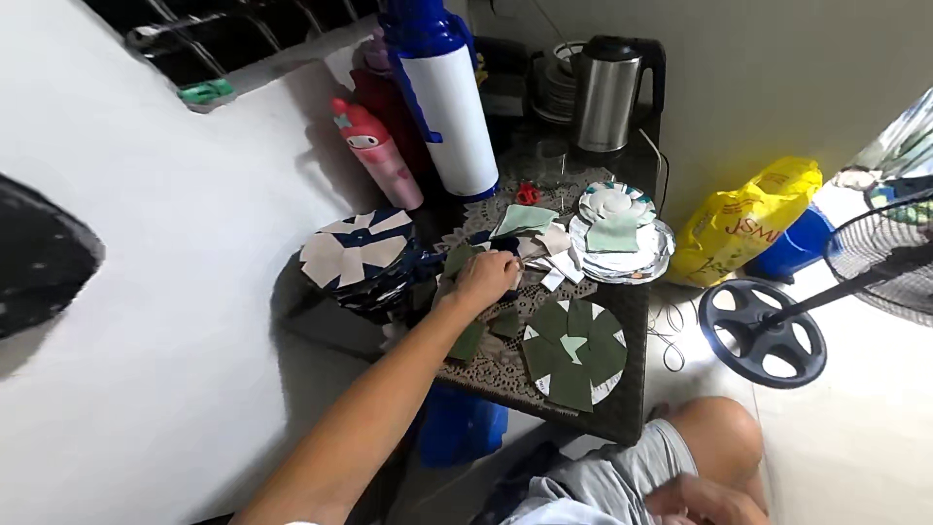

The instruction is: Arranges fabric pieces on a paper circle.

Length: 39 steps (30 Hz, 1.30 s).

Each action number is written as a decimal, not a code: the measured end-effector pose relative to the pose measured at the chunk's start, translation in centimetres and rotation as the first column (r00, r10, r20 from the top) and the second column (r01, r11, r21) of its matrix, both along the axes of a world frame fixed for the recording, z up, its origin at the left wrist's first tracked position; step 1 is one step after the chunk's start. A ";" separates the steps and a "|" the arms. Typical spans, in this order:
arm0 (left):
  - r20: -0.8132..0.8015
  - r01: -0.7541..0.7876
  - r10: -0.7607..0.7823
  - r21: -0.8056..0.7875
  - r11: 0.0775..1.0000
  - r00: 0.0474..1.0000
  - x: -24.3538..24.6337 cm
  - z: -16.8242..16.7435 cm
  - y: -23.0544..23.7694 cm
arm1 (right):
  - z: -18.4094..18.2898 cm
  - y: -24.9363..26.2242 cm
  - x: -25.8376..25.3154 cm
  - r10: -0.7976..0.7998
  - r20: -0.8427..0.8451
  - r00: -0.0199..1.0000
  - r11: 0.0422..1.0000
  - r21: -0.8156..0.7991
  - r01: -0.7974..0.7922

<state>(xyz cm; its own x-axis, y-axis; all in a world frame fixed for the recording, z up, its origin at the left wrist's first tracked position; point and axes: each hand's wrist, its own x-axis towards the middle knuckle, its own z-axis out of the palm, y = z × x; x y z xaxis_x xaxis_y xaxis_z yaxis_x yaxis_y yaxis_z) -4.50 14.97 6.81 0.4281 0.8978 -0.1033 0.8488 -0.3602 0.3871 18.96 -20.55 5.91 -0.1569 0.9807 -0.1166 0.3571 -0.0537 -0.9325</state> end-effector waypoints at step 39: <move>0.835 0.442 0.205 -0.459 0.770 0.511 -1.3 -6.7 -19.4 | -5.2 5.9 -8.7 -0.551 -0.341 0.762 0.829 -0.122 0.545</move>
